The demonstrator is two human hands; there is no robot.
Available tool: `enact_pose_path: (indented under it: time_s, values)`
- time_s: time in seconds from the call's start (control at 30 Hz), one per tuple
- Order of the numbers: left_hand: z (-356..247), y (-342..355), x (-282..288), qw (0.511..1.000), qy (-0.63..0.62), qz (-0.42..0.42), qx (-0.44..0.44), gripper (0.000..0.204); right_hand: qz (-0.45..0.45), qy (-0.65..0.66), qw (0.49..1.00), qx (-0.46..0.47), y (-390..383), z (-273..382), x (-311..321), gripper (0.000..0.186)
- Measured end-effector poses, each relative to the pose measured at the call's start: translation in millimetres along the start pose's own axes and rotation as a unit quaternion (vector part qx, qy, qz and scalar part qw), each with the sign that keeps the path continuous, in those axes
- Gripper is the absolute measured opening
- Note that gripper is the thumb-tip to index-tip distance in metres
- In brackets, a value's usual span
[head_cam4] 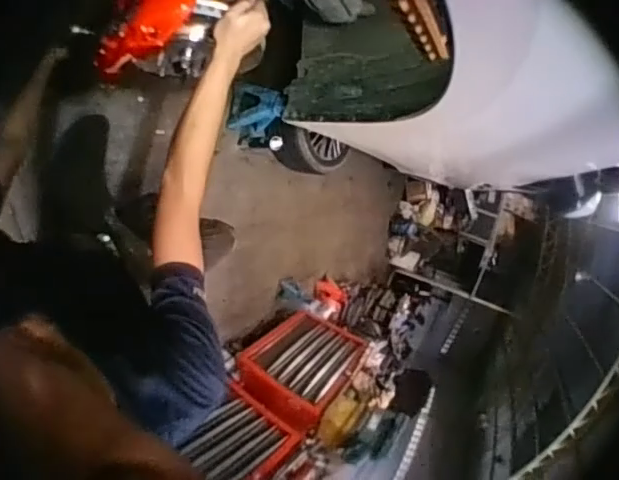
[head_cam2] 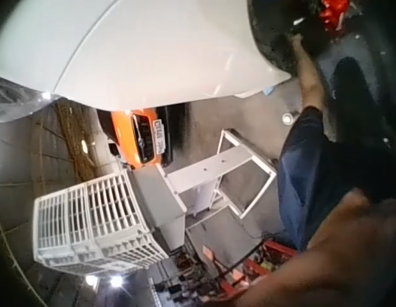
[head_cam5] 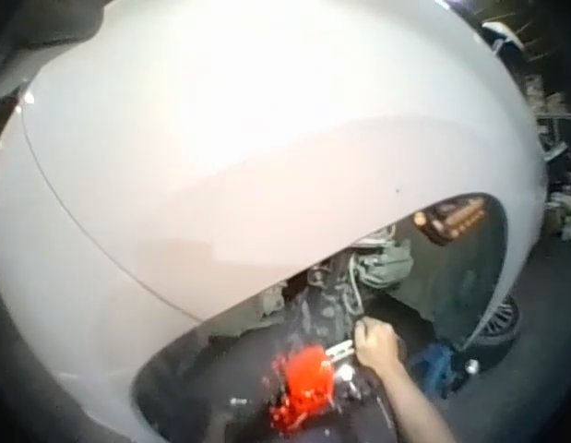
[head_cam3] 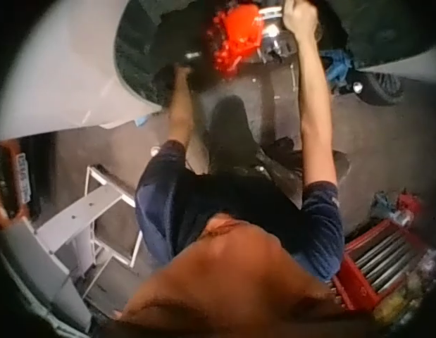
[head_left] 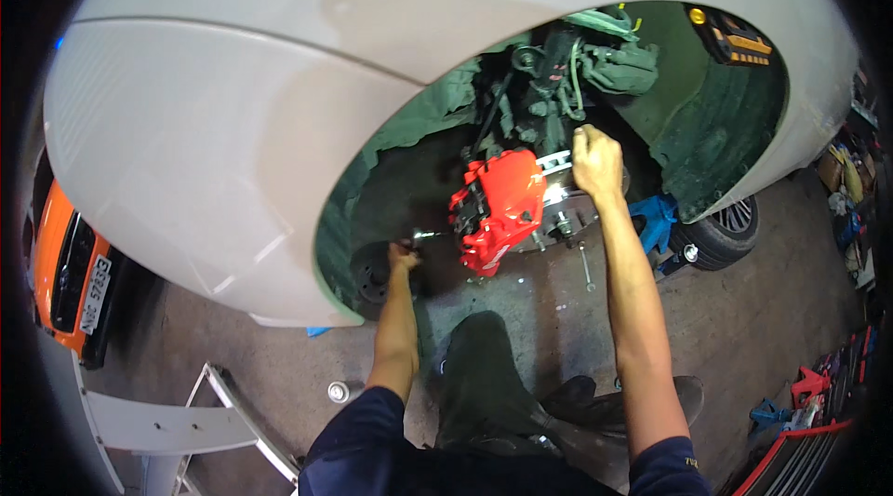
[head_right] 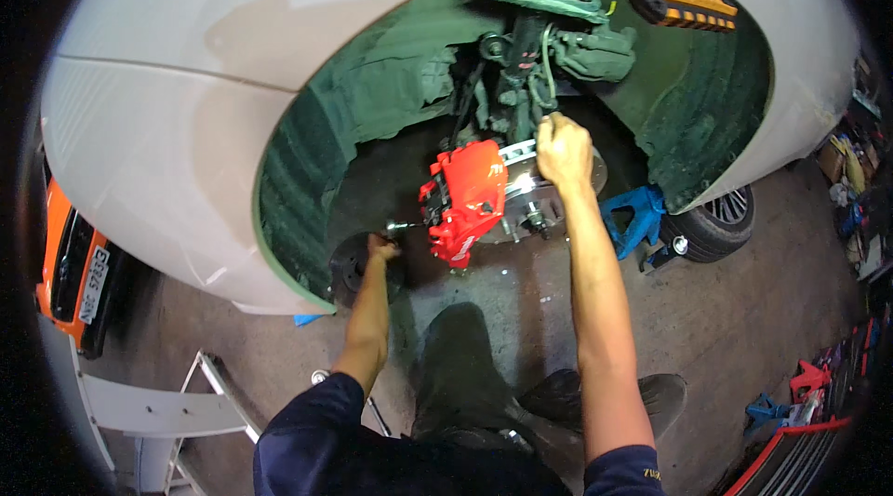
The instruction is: Installing a new red brake caliper and securing it with bolts using a torque wrench.
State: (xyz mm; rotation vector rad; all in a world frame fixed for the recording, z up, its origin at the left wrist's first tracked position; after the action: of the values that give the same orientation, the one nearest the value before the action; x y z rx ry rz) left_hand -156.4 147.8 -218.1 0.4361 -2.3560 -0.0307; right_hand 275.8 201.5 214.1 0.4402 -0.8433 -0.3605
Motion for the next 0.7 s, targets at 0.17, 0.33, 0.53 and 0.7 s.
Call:
enact_pose_path:
  time_s: [0.17,0.33,0.53,0.7]
  values:
    - [-50.9,147.1,40.6,0.901,-0.403,0.047,0.152,0.053,-0.02,0.004,1.0,0.021,0.5,0.9,5.0,0.033]
    - [-318.9,108.5,137.5,0.899,-0.428,0.027,-0.086,0.068,0.007,-0.008,1.0,-0.018,0.0,-3.1,3.7,0.035]
    - [-280.6,-172.9,54.4,0.805,-0.481,0.334,0.094,0.112,-0.004,0.018,1.0,0.003,-1.7,-1.3,4.9,0.036]
    - [-67.1,-173.7,-41.3,0.55,-0.669,0.107,0.489,0.096,-0.008,0.019,1.0,-0.005,-0.7,-4.6,3.9,0.036]
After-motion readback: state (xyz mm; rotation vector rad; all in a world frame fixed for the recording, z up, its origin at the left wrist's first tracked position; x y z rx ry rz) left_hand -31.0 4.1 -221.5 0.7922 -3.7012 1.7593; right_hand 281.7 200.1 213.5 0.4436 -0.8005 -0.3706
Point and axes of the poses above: each hand's wrist, its own y-axis towards the middle knuckle, its own x-axis out of the back of the hand, z = x × y, the point moved 9 cm from there along y, towards the middle knuckle, and after that the axes turned 9 degrees about -x, right-handed, at the moved point
